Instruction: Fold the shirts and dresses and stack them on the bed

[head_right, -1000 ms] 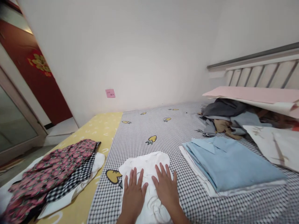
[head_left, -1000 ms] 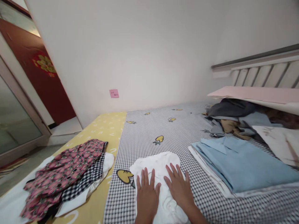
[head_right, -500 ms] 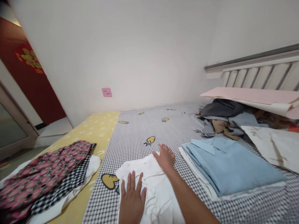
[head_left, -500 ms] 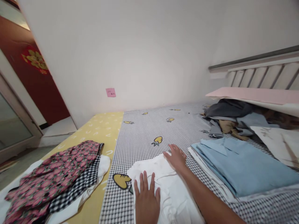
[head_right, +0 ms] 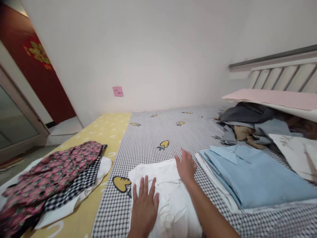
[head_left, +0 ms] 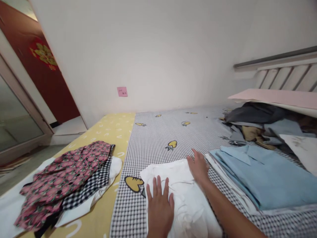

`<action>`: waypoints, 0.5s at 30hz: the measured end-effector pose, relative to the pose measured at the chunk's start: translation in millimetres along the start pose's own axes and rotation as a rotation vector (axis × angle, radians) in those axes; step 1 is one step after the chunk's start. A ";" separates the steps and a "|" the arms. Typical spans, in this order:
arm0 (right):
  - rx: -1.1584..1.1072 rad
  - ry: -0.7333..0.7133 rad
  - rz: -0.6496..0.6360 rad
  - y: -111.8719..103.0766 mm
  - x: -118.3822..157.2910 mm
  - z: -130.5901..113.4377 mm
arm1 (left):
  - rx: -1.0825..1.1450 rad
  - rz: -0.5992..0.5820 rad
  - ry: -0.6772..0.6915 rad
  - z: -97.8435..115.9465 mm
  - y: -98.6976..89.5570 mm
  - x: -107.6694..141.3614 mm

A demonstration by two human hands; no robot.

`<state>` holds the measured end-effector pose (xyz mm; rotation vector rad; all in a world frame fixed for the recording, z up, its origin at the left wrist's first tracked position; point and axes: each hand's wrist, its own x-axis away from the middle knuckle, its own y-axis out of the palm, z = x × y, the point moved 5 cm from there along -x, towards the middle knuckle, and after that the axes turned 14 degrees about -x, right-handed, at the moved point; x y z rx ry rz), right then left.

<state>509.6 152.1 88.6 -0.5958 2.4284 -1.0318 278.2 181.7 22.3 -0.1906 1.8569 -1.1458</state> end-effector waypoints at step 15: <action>0.222 -0.187 -0.211 37.8 103.0 23.5 | 0.062 -0.111 -0.007 -1.5 -6.0 -6.3</action>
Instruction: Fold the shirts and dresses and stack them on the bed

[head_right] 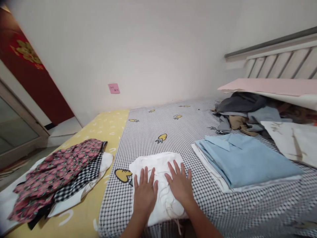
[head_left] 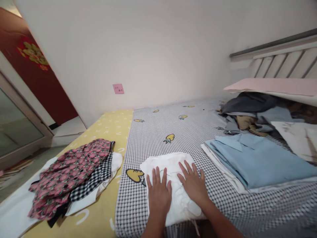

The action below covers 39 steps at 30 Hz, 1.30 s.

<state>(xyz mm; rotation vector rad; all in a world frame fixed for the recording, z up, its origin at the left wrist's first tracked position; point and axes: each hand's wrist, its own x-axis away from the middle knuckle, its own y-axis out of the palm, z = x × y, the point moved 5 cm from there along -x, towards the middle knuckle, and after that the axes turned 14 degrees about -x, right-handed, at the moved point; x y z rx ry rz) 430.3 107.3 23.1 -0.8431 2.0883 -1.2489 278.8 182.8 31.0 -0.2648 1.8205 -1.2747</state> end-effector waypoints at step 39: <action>0.076 -0.022 0.062 -7.8 6.7 1.0 | 1.331 -0.255 -1.014 -57.3 -33.3 120.7</action>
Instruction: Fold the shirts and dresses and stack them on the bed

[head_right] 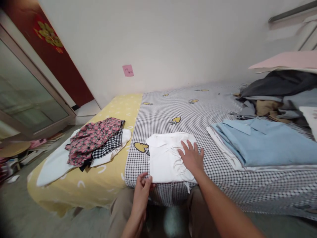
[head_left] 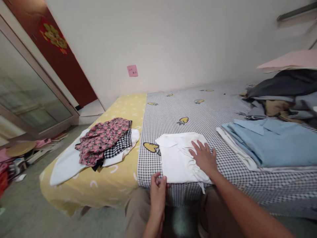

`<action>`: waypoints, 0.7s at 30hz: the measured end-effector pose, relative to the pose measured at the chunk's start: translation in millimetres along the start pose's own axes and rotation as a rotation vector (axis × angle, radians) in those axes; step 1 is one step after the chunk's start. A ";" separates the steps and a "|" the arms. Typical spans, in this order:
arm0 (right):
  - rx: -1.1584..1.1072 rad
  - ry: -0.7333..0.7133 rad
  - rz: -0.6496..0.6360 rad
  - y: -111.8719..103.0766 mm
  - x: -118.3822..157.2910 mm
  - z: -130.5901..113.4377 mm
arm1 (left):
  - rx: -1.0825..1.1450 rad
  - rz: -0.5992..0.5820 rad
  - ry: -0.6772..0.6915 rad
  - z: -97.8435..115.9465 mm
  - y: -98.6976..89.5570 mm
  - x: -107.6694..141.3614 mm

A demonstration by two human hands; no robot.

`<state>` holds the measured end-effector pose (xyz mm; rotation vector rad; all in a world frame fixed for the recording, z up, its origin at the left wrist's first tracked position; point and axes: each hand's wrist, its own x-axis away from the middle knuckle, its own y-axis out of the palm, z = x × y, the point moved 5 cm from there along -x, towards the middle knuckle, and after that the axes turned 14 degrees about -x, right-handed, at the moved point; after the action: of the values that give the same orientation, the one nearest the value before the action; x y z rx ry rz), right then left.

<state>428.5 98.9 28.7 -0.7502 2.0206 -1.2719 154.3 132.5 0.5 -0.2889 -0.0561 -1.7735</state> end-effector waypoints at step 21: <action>-0.823 0.179 0.136 -18.9 -11.9 41.8 | -0.198 -0.102 -0.074 20.8 2.4 -38.2</action>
<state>470.3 77.1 34.4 -0.8444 2.7091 -0.3975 167.5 172.6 11.7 -0.5024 0.0527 -1.8723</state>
